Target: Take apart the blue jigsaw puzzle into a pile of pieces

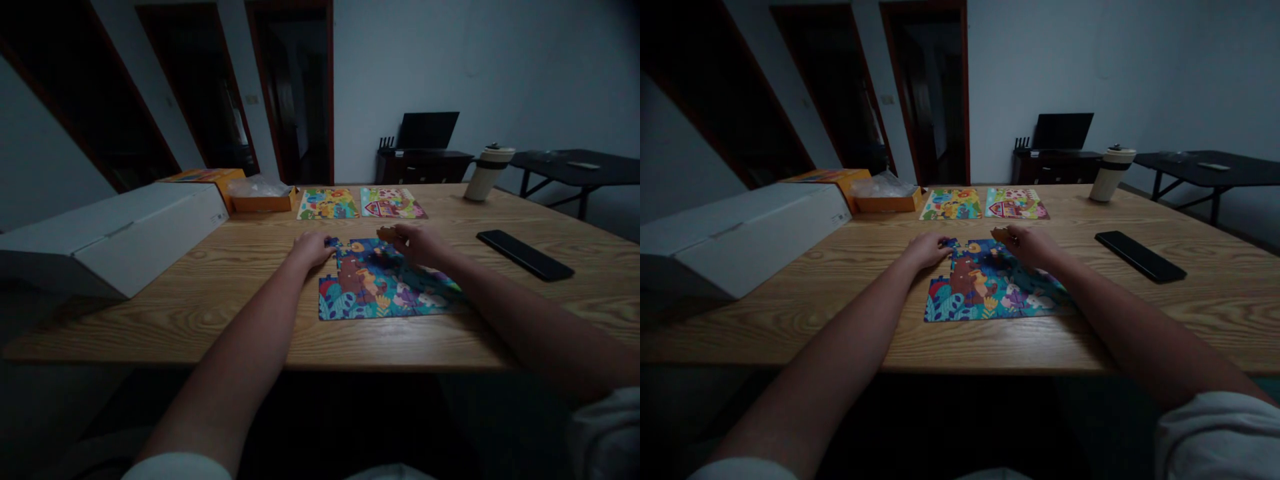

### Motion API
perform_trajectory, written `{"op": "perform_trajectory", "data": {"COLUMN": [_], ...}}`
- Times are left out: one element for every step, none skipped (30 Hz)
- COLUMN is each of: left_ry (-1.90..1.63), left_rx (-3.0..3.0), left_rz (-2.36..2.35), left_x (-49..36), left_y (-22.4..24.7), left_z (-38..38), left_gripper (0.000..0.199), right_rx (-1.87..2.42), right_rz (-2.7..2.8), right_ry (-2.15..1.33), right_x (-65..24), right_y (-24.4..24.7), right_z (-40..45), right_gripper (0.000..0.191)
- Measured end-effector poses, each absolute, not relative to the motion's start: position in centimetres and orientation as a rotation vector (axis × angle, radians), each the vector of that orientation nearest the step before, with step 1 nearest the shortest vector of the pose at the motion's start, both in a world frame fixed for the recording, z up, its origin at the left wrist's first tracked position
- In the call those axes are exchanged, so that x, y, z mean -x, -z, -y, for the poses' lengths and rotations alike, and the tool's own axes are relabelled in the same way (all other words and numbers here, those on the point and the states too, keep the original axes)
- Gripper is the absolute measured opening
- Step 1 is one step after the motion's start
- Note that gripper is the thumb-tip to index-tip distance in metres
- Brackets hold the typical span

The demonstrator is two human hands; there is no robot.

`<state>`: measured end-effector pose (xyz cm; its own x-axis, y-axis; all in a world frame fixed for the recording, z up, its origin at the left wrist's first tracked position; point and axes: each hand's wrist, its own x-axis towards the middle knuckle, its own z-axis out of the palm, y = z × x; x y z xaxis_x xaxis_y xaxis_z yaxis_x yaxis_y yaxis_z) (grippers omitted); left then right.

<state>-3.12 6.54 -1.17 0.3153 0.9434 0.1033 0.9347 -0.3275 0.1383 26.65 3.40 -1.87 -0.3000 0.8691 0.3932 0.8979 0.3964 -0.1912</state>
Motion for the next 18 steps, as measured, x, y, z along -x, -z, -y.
{"op": "perform_trajectory", "data": {"left_ry": [-0.308, -0.369, -0.437, -0.511, -0.592, -0.678, -0.769, -0.852, -0.923, -0.963, -0.971, -0.945, -0.901, -0.873, -0.849, -0.829, -0.797, -0.763], "left_rx": [-2.490, -2.458, -2.410, -2.347, -2.267, -2.177, -2.082, -1.990, -1.906, -1.844, -1.802, -1.765, -1.729, -1.690, -1.664, -1.640, -1.613, -1.591], "left_rz": [-1.804, -1.819, -1.833, -1.839, -1.826, -1.784, -1.710, -1.607, -1.483, -1.347, -1.225, -1.118, -1.011, -0.928, -0.869, -0.840, -0.840, -0.855], "left_x": [3.2, 3.3, 3.4, 3.5, 3.6, 3.6, 3.5, 3.2, 2.7, 2.2, 1.6, 1.0, 0.5, 0.1, -0.3, -0.5, -0.6, -0.7], "left_y": [1.3, 1.3, 1.4, 1.4, 1.4, 1.4, 1.4, 1.4, 1.3, 1.3, 1.2, 1.2, 1.2, 1.1, 1.1, 1.1, 1.0, 1.1], "left_z": [-6.5, -6.5, -6.6, -6.7, -6.8, -6.8, -6.8, -6.6, -6.4, -5.9, -5.4, -4.8, -4.2, -3.7, -3.1, -2.7, -2.3, -2.1], "left_gripper": [0.042, 0.045, 0.049, 0.055, 0.060, 0.062, 0.061, 0.057, 0.051, 0.044, 0.038, 0.035, 0.033, 0.033, 0.034, 0.036, 0.039, 0.042], "right_rx": [1.481, 1.435, 1.382, 1.325, 1.275, 1.231, 1.188, 1.145, 1.102, 1.058, 1.016, 0.977, 0.945, 0.914, 0.884, 0.858, 0.839, 0.825], "right_rz": [2.214, 2.218, 2.233, 2.252, 2.266, 2.282, 2.301, 2.324, 2.349, 2.375, 2.397, 2.410, 2.413, 2.413, 2.412, 2.413, 2.417, 2.419], "right_ry": [0.084, 0.062, 0.029, -0.009, -0.040, -0.059, -0.063, -0.053, -0.032, -0.003, 0.029, 0.061, 0.087, 0.103, 0.109, 0.105, 0.095, 0.082], "right_x": [-26.8, -27.0, -27.1, -27.1, -27.1, -27.1, -26.9, -26.8, -26.6, -26.3, -26.1, -25.8, -25.5, -25.3, -25.0, -24.8, -24.7, -24.6], "right_y": [1.9, 1.9, 1.9, 1.9, 2.0, 2.0, 2.0, 2.0, 1.9, 1.7, 1.5, 1.2, 1.0, 0.8, 0.6, 0.5, 0.4, 0.4], "right_z": [-3.4, -3.5, -3.5, -3.4, -3.4, -3.3, -3.2, -3.1, -2.9, -2.7, -2.4, -2.1, -1.8, -1.5, -1.2, -0.9, -0.7, -0.6], "right_gripper": [0.021, 0.022, 0.024, 0.027, 0.029, 0.030, 0.030, 0.029, 0.028, 0.028, 0.028, 0.028, 0.029, 0.030, 0.031, 0.032, 0.032, 0.032]}}
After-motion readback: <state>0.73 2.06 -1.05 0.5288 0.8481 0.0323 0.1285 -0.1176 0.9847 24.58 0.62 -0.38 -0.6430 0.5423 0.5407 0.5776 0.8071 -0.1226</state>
